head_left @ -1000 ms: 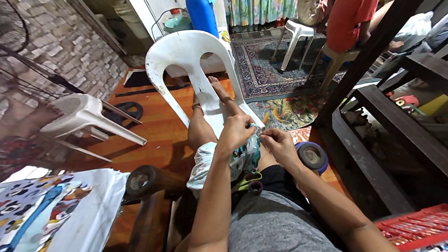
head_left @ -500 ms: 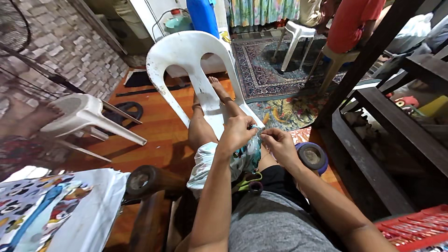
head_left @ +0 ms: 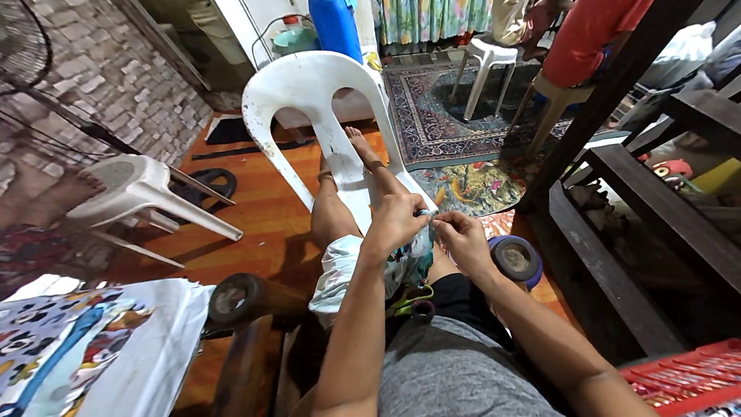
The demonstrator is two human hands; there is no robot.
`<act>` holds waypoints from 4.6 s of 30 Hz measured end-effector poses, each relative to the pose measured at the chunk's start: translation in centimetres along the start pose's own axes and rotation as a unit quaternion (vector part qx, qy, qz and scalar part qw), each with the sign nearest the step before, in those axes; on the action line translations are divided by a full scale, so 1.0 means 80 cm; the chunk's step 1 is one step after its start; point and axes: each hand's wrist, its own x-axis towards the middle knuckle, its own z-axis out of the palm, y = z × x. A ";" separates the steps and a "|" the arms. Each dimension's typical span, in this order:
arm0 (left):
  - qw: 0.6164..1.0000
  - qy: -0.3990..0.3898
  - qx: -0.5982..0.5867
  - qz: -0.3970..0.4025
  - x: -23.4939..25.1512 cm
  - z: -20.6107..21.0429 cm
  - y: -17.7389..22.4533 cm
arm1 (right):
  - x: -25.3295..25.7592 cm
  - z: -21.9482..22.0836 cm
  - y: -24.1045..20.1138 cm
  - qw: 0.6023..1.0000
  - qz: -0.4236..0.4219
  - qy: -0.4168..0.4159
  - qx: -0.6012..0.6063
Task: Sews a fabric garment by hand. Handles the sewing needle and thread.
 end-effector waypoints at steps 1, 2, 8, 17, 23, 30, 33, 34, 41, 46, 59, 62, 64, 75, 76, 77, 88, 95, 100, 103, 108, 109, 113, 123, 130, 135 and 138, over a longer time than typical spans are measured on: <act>1.000 -0.006 0.002 0.005 0.000 0.000 0.000 | 0.000 0.000 0.000 1.000 0.005 0.003 0.004; 1.000 -0.011 0.003 0.014 0.001 0.000 -0.001 | 0.000 0.000 -0.001 1.000 0.011 0.003 0.014; 0.999 0.034 -0.005 0.019 -0.002 -0.001 -0.004 | -0.005 -0.001 -0.014 0.994 0.038 -0.022 0.100; 0.994 0.011 0.002 0.107 0.002 0.003 -0.010 | 0.001 -0.005 -0.016 0.984 0.042 -0.020 0.170; 0.991 -0.023 0.002 0.129 0.001 0.001 -0.004 | 0.004 -0.010 -0.021 0.970 0.097 -0.073 0.209; 0.990 -0.032 0.014 0.137 0.000 0.000 -0.005 | 0.000 -0.002 -0.016 0.970 0.066 -0.005 0.233; 0.988 -0.037 0.010 0.149 -0.001 0.002 -0.010 | 0.004 -0.005 -0.009 0.965 0.032 0.025 0.259; 0.988 -0.034 0.009 0.151 -0.001 0.002 -0.011 | 0.005 -0.007 -0.009 0.963 0.026 0.032 0.265; 0.991 -0.043 -0.043 0.120 -0.002 -0.003 -0.017 | 0.012 -0.028 -0.007 0.945 -0.014 0.024 0.326; 0.991 -0.063 -0.065 0.102 -0.001 -0.003 -0.020 | 0.017 -0.055 -0.011 0.910 -0.036 -0.061 0.409; 0.986 -0.060 -0.118 0.106 -0.003 -0.007 -0.021 | 0.006 -0.073 -0.022 0.946 -0.216 -0.108 -0.216; 0.985 -0.057 -0.126 0.108 -0.003 -0.006 -0.023 | 0.005 -0.068 -0.018 0.971 -0.142 -0.129 -0.141; 0.985 -0.054 -0.126 0.105 -0.002 -0.005 -0.024 | 0.005 -0.068 -0.020 0.982 -0.081 -0.155 -0.076; 0.982 -0.070 -0.154 0.086 -0.002 -0.004 -0.022 | 0.010 -0.060 -0.017 0.967 0.087 -0.116 0.208; 0.979 -0.075 -0.165 0.088 -0.002 -0.004 -0.024 | 0.012 -0.064 -0.015 0.953 0.098 -0.130 0.257; 0.976 -0.079 -0.180 0.090 -0.001 -0.003 -0.027 | 0.014 -0.068 -0.013 0.937 0.107 -0.147 0.299; 0.975 -0.086 -0.169 0.117 0.004 -0.004 -0.033 | 0.026 -0.111 -0.044 0.897 0.010 -0.199 0.395; 0.989 -0.083 -0.083 0.085 0.008 0.001 -0.017 | 0.043 -0.138 -0.098 0.927 -0.100 -0.160 0.324; 0.989 -0.115 -0.043 0.078 0.015 0.008 -0.017 | 0.056 -0.148 -0.130 0.921 -0.182 -0.170 0.301; 0.987 -0.140 -0.051 0.065 0.018 0.009 -0.018 | 0.068 -0.154 -0.149 0.922 -0.203 -0.153 0.292; 0.980 -0.163 -0.079 0.078 0.023 0.012 -0.018 | 0.091 -0.166 -0.179 0.928 -0.227 -0.145 0.256; 0.979 -0.162 -0.085 0.088 0.023 0.014 -0.019 | 0.093 -0.168 -0.183 0.929 -0.225 -0.157 0.248; 0.968 -0.158 -0.138 0.138 0.023 0.019 -0.021 | 0.101 -0.170 -0.195 0.927 -0.219 -0.196 0.234; 0.953 0.003 -0.252 0.167 0.013 -0.025 0.032 | 0.109 -0.169 -0.212 0.924 -0.227 -0.224 0.212; 0.901 -0.031 -0.380 0.208 0.033 -0.094 0.105 | 0.113 -0.160 -0.218 0.925 -0.230 -0.243 0.179; 0.881 -0.017 -0.448 0.151 0.033 -0.135 0.147 | 0.107 -0.163 -0.214 0.928 -0.252 -0.235 0.139; 0.898 0.013 -0.416 0.141 0.034 -0.153 0.156 | 0.096 -0.167 -0.208 0.935 -0.275 -0.194 0.112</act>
